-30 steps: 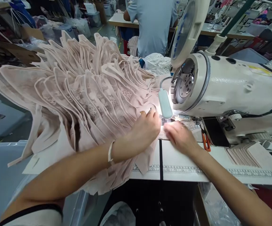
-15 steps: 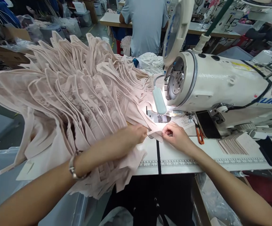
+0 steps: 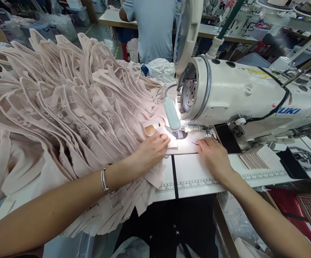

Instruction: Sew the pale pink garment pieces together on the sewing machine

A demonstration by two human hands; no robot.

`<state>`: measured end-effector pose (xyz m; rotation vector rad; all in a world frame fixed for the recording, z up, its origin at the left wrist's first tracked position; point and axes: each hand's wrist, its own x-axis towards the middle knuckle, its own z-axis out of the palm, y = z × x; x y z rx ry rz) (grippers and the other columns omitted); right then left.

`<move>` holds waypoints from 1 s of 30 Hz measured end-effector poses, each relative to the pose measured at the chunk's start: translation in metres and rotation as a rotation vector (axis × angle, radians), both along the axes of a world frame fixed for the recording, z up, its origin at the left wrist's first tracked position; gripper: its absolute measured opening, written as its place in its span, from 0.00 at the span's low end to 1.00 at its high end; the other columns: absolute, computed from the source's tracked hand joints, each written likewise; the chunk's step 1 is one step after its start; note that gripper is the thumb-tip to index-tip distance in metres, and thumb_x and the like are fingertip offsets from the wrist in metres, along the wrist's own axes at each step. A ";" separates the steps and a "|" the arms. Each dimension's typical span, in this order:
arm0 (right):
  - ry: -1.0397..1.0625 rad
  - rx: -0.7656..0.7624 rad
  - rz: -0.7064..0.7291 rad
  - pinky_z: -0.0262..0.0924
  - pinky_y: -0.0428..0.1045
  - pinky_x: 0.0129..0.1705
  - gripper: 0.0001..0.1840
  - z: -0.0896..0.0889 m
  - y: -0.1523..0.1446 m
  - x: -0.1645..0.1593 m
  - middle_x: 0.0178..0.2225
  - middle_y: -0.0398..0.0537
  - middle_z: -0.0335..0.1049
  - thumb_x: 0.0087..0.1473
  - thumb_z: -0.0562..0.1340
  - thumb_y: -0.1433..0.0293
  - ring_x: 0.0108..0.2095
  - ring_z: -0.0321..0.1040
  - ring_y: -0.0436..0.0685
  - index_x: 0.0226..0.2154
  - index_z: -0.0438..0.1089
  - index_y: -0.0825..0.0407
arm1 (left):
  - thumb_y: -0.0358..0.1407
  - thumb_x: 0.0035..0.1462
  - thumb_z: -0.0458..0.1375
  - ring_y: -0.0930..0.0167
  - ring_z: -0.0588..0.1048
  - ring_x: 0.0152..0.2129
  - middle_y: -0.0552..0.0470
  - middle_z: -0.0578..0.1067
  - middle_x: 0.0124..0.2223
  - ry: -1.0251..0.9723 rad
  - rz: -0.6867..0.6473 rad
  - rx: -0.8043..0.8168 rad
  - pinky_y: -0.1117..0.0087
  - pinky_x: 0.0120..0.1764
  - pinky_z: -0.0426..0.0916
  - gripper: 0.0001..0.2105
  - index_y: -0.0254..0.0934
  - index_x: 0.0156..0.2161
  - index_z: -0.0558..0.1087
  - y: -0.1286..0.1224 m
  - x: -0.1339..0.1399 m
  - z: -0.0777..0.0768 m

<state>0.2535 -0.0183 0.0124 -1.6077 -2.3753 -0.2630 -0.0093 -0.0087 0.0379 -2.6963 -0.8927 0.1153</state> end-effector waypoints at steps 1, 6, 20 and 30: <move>0.079 0.011 0.001 0.65 0.55 0.39 0.15 0.002 -0.002 -0.004 0.34 0.56 0.74 0.61 0.51 0.74 0.36 0.70 0.62 0.37 0.74 0.52 | 0.19 0.61 0.49 0.62 0.73 0.45 0.41 0.75 0.46 -0.047 -0.033 0.007 0.60 0.53 0.63 0.14 0.32 0.42 0.75 0.004 0.002 -0.003; 0.647 -0.181 -0.159 0.68 0.54 0.35 0.10 0.002 0.002 -0.008 0.30 0.48 0.74 0.61 0.56 0.63 0.29 0.70 0.58 0.39 0.70 0.49 | 0.21 0.66 0.49 0.67 0.73 0.41 0.45 0.77 0.45 -0.302 -0.018 -0.163 0.66 0.46 0.66 0.12 0.33 0.42 0.73 0.026 -0.007 -0.023; -0.129 0.062 0.196 0.55 0.50 0.34 0.11 -0.003 0.002 -0.026 0.27 0.48 0.64 0.57 0.52 0.79 0.32 0.62 0.57 0.28 0.65 0.51 | 0.18 0.62 0.49 0.55 0.81 0.41 0.30 0.78 0.50 -0.085 -0.079 0.282 0.59 0.38 0.74 0.17 0.17 0.54 0.72 -0.013 0.036 -0.038; 0.269 -0.360 -0.049 0.54 0.49 0.31 0.08 -0.004 0.037 -0.043 0.23 0.43 0.66 0.60 0.55 0.67 0.27 0.62 0.56 0.28 0.62 0.48 | 0.20 0.66 0.47 0.60 0.75 0.54 0.31 0.75 0.55 -0.178 0.017 0.075 0.60 0.53 0.71 0.15 0.21 0.53 0.71 0.001 0.028 -0.030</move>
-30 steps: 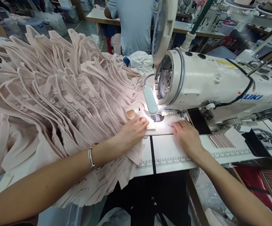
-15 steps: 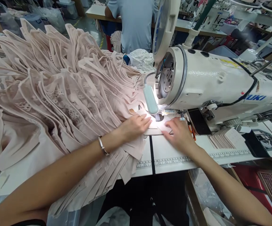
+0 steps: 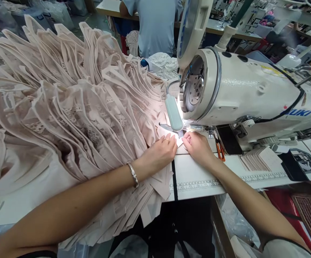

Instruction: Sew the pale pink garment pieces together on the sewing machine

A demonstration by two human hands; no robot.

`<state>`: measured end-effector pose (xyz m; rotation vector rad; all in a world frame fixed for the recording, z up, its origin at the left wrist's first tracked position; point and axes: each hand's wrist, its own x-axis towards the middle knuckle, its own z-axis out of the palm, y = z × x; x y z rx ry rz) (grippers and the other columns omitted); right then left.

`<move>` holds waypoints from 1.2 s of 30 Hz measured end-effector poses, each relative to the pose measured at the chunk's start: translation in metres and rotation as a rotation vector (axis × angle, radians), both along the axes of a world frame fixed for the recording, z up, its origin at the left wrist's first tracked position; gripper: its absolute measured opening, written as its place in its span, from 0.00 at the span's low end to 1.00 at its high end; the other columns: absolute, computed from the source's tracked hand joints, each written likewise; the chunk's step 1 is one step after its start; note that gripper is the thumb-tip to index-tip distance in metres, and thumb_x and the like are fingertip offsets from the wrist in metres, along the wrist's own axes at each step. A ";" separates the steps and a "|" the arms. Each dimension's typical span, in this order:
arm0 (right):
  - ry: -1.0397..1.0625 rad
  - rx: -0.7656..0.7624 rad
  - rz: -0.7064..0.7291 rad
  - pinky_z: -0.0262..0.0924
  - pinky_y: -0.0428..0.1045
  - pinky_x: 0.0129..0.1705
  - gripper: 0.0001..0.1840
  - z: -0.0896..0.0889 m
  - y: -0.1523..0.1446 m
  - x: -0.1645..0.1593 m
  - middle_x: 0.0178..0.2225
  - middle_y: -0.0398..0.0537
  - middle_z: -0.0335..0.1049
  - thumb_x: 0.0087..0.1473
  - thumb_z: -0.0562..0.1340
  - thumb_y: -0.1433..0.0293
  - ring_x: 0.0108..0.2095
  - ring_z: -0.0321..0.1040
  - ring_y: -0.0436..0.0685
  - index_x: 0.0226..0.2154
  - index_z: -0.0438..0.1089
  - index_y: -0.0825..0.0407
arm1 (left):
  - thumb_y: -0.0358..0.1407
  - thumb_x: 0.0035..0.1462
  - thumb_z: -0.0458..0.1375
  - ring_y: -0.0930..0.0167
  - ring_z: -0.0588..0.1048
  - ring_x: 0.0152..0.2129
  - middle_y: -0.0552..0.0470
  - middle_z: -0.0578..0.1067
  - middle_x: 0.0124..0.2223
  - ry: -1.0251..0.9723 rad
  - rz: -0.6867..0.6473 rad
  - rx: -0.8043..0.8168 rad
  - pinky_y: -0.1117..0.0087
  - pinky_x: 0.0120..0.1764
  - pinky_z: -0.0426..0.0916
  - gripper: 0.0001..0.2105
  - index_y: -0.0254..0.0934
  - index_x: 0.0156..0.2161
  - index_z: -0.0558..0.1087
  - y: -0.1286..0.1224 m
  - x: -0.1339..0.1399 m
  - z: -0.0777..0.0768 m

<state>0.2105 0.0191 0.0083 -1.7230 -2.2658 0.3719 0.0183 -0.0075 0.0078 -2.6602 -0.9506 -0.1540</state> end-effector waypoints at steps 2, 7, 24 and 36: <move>0.110 -0.037 -0.036 0.56 0.49 0.32 0.10 0.000 0.002 0.000 0.21 0.43 0.66 0.59 0.55 0.66 0.26 0.63 0.55 0.26 0.62 0.48 | 0.21 0.66 0.47 0.61 0.73 0.56 0.32 0.74 0.56 -0.114 0.044 -0.064 0.62 0.56 0.70 0.15 0.22 0.54 0.70 0.005 -0.006 -0.005; 0.262 -0.062 -0.080 0.58 0.49 0.33 0.10 -0.001 -0.001 0.003 0.25 0.43 0.70 0.57 0.54 0.66 0.27 0.66 0.54 0.27 0.65 0.48 | 0.19 0.65 0.45 0.66 0.72 0.58 0.41 0.74 0.59 -0.384 0.022 -0.187 0.64 0.58 0.70 0.20 0.27 0.59 0.66 -0.003 -0.005 -0.018; 0.189 0.252 0.242 0.66 0.54 0.45 0.11 -0.009 -0.011 0.019 0.40 0.49 0.76 0.64 0.57 0.66 0.42 0.71 0.58 0.37 0.75 0.48 | 0.20 0.66 0.43 0.60 0.71 0.58 0.34 0.74 0.55 -0.193 -0.026 -0.062 0.57 0.60 0.65 0.18 0.20 0.57 0.66 -0.011 0.010 -0.012; -0.225 0.248 0.430 0.66 0.57 0.56 0.25 -0.003 -0.005 0.021 0.56 0.54 0.73 0.61 0.48 0.80 0.54 0.69 0.61 0.54 0.71 0.53 | 0.18 0.64 0.43 0.64 0.75 0.42 0.40 0.77 0.42 -0.126 -0.005 -0.018 0.61 0.47 0.69 0.15 0.25 0.46 0.71 -0.012 0.019 -0.002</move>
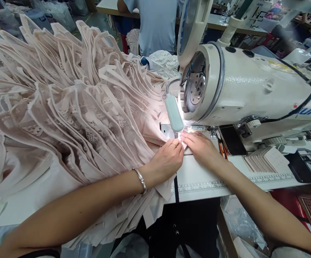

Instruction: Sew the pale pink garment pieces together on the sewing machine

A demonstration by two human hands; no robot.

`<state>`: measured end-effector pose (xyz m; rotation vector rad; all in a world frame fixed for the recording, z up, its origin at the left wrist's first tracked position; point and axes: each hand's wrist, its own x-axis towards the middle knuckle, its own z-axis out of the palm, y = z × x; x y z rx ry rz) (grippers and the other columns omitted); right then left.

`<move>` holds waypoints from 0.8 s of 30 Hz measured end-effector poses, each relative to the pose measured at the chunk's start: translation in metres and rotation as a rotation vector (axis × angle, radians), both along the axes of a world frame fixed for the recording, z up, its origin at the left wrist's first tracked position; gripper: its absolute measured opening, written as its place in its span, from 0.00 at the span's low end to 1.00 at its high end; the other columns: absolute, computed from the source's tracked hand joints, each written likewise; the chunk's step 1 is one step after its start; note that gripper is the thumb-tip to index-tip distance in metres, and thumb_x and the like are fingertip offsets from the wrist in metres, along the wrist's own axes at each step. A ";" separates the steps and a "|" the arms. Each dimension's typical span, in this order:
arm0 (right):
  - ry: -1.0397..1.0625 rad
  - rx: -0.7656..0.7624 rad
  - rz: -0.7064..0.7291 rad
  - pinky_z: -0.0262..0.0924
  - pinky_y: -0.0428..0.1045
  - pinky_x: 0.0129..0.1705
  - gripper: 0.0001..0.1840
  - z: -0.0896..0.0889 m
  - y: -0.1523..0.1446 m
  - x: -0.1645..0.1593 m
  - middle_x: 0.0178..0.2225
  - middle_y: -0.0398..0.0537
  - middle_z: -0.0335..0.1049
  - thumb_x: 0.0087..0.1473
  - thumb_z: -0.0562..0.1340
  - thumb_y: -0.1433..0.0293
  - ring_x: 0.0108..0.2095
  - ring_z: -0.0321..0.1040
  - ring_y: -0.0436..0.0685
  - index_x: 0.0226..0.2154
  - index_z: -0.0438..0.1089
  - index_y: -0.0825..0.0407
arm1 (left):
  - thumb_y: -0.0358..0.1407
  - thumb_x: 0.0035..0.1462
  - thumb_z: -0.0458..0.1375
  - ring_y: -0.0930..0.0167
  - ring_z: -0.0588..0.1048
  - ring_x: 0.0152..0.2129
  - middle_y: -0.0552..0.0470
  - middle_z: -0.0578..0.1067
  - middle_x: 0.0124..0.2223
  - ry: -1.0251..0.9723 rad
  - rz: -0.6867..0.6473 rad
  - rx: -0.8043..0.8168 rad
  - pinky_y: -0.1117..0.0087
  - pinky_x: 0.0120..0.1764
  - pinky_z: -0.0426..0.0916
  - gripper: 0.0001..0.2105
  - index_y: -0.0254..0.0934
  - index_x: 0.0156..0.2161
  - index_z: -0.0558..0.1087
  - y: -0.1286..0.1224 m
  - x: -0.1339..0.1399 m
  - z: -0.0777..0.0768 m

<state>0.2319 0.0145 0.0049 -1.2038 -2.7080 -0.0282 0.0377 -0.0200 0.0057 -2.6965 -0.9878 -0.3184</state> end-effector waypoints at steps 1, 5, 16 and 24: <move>0.009 -0.070 -0.025 0.66 0.58 0.56 0.27 0.000 0.003 0.003 0.58 0.52 0.71 0.60 0.48 0.81 0.55 0.69 0.61 0.55 0.71 0.51 | 0.19 0.65 0.43 0.63 0.75 0.45 0.37 0.78 0.46 0.010 -0.005 0.010 0.59 0.51 0.68 0.16 0.24 0.48 0.71 0.001 0.000 -0.002; 0.084 -0.236 -0.084 0.66 0.61 0.57 0.31 -0.003 0.012 0.012 0.61 0.47 0.69 0.56 0.49 0.80 0.57 0.69 0.62 0.58 0.70 0.46 | 0.20 0.66 0.42 0.61 0.74 0.52 0.32 0.76 0.52 0.036 -0.021 0.021 0.57 0.59 0.64 0.18 0.19 0.53 0.70 0.004 -0.001 -0.005; 0.222 -0.231 -0.097 0.62 0.61 0.62 0.32 -0.017 0.013 0.013 0.60 0.46 0.70 0.54 0.50 0.80 0.58 0.68 0.60 0.57 0.71 0.46 | 0.19 0.66 0.42 0.63 0.76 0.52 0.36 0.77 0.50 0.016 -0.026 0.029 0.60 0.61 0.64 0.18 0.19 0.54 0.70 0.010 -0.004 -0.001; 0.251 -0.248 -0.161 0.62 0.61 0.60 0.27 -0.016 0.012 0.006 0.58 0.46 0.72 0.59 0.49 0.75 0.55 0.71 0.59 0.56 0.71 0.45 | 0.19 0.66 0.43 0.63 0.75 0.52 0.34 0.77 0.50 -0.010 -0.026 -0.036 0.60 0.61 0.64 0.17 0.18 0.54 0.70 0.014 -0.005 0.001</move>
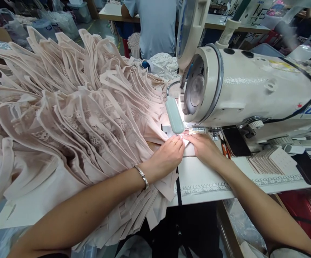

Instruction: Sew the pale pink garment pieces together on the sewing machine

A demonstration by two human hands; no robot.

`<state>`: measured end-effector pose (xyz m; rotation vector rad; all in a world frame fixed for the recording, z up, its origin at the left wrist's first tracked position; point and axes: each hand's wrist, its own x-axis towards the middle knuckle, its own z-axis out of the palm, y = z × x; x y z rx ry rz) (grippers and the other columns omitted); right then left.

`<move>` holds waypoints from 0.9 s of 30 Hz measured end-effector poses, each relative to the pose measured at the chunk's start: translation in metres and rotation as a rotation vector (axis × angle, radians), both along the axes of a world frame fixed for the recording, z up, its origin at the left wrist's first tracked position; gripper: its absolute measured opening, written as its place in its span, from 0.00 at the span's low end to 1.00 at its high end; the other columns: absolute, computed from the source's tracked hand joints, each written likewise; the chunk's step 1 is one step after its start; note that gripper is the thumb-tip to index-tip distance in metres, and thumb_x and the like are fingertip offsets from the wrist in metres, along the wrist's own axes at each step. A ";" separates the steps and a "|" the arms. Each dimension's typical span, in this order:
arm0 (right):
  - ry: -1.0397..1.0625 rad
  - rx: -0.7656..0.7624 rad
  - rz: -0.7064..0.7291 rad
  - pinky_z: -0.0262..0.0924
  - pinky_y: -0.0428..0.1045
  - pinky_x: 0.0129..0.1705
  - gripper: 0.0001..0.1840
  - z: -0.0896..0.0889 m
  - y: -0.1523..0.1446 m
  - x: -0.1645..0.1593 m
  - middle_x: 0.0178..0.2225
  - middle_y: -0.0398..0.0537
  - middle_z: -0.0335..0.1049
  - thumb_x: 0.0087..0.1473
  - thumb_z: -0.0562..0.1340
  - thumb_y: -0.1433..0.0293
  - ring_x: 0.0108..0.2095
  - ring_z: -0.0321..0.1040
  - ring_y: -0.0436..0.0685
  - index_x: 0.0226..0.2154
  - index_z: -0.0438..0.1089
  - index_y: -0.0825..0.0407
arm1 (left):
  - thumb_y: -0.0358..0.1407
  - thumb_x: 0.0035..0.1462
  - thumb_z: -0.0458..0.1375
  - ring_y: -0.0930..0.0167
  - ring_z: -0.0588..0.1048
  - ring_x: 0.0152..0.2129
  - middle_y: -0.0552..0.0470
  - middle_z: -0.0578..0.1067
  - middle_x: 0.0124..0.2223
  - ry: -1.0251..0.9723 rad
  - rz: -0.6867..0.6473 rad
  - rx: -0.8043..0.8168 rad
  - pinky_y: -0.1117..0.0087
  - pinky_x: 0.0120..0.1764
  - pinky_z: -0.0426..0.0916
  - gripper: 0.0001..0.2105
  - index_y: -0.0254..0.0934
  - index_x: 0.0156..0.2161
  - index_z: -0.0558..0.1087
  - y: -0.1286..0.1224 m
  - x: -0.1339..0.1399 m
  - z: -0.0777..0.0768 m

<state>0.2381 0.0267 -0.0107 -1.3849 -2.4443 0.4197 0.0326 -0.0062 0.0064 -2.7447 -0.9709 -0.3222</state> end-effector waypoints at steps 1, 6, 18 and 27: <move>-0.007 -0.005 -0.002 0.63 0.61 0.59 0.27 0.001 0.000 -0.001 0.58 0.47 0.72 0.60 0.49 0.75 0.54 0.71 0.60 0.56 0.71 0.45 | 0.19 0.66 0.44 0.62 0.75 0.52 0.34 0.77 0.50 -0.003 0.001 -0.009 0.60 0.61 0.64 0.17 0.17 0.54 0.70 0.001 0.000 0.000; -0.043 -0.023 -0.028 0.64 0.60 0.56 0.26 0.004 0.000 -0.004 0.56 0.48 0.73 0.60 0.49 0.74 0.51 0.71 0.61 0.55 0.72 0.45 | 0.19 0.66 0.43 0.62 0.75 0.51 0.34 0.76 0.50 -0.032 0.004 -0.067 0.58 0.58 0.66 0.17 0.20 0.53 0.69 0.003 0.000 -0.002; -0.119 -0.044 -0.042 0.64 0.57 0.50 0.26 0.011 0.000 -0.008 0.53 0.50 0.74 0.57 0.50 0.76 0.46 0.72 0.62 0.53 0.72 0.44 | 0.20 0.67 0.41 0.61 0.74 0.50 0.34 0.75 0.51 -0.012 0.029 -0.038 0.57 0.52 0.69 0.17 0.21 0.52 0.70 0.006 -0.001 -0.006; -0.098 -0.046 -0.058 0.64 0.55 0.44 0.23 0.014 0.001 -0.011 0.47 0.47 0.76 0.58 0.51 0.76 0.41 0.71 0.61 0.49 0.73 0.43 | 0.21 0.68 0.38 0.62 0.73 0.48 0.37 0.75 0.49 -0.027 0.056 -0.023 0.58 0.53 0.65 0.18 0.24 0.53 0.68 0.003 -0.001 -0.008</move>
